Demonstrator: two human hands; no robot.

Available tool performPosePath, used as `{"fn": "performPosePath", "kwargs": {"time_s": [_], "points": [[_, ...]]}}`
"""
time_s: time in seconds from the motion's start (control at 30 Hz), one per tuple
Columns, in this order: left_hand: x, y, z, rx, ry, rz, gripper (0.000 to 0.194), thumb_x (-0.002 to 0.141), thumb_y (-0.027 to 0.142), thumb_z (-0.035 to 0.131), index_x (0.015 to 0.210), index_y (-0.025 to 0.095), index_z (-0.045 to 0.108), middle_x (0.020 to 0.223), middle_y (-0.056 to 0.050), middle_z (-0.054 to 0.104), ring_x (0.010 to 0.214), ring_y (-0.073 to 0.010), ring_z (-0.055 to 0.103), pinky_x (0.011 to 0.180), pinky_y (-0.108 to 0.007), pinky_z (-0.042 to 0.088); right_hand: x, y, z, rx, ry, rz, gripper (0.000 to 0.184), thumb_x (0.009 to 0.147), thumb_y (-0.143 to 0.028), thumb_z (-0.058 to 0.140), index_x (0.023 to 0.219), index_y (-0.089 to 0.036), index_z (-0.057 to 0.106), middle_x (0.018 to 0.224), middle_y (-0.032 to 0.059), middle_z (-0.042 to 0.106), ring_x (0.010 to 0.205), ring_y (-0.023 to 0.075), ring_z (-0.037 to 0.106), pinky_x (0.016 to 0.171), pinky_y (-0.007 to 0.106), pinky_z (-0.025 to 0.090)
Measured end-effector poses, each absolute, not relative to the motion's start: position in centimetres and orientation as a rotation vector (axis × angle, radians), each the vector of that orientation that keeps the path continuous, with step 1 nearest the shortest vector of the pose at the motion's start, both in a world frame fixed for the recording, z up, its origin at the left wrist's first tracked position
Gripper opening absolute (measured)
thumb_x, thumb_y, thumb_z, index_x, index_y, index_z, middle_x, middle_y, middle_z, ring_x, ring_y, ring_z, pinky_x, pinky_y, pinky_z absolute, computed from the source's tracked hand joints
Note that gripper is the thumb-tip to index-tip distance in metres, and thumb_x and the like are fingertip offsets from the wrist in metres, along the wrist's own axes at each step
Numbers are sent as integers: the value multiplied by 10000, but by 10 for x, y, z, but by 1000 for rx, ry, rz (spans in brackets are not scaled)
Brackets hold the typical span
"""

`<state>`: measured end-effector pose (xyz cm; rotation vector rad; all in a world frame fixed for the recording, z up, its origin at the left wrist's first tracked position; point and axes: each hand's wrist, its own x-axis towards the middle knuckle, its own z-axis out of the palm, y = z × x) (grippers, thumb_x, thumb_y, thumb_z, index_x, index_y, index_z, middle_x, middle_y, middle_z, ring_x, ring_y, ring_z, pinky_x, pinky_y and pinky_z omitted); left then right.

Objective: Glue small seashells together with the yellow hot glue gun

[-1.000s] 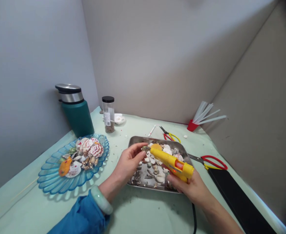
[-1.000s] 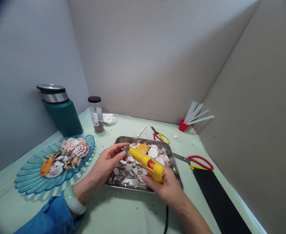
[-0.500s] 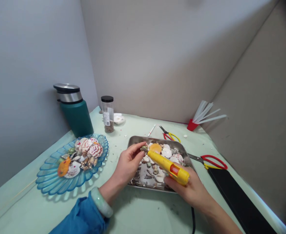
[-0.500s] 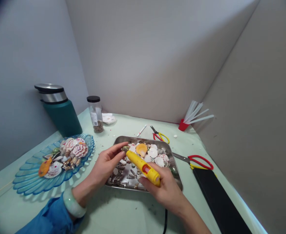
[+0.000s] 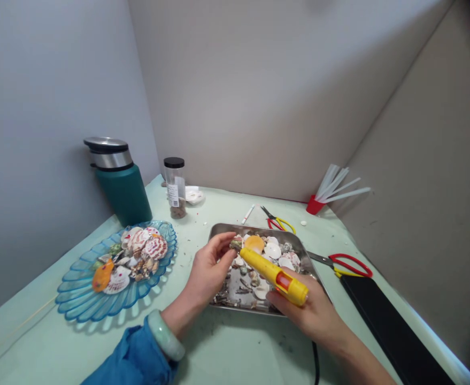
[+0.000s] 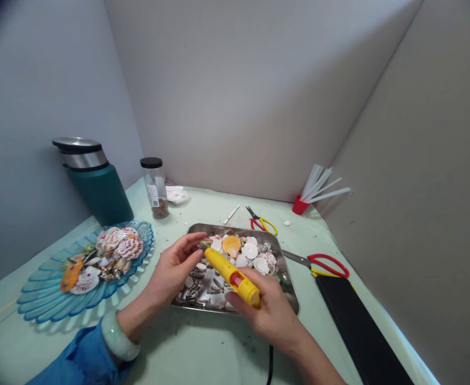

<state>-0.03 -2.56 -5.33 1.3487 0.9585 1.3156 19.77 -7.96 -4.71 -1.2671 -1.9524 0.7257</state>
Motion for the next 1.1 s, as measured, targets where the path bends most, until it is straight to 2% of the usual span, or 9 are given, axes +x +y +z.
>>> {"fn": "performPosePath", "kwargs": {"time_s": [0.43,0.7,0.9,1.1], "points": [[-1,-24,-61,1425,1020,1354,279,810,214,582,1086,177,596,1098,-87,695,1040,-216,641,891,-324,508,199,-80,-48,-1247,-2007,649,204,867,-385,578,875,-182,602,701,-2,600,601,144,516,546,250,373],[0,-27,-60,1492,1031,1322,293,807,181,570,1100,180,584,1124,-95,688,1074,-221,631,875,-321,516,198,-80,-47,-1237,-1987,682,198,875,-375,576,886,-178,596,707,-6,576,601,134,485,555,251,362],[-1,-24,-59,1376,1017,1317,305,805,221,591,1101,148,564,1125,-129,681,1067,-240,631,905,-361,503,197,-80,-46,-1251,-1992,688,193,881,-372,570,886,-181,595,696,-16,560,589,126,469,548,244,351],[1,-23,-55,1227,991,1331,338,773,217,621,1092,124,555,1069,-130,693,1024,-232,639,868,-336,503,197,-79,-48,-1259,-1989,670,190,876,-369,578,890,-182,604,700,-15,570,586,127,470,546,243,349]]}}
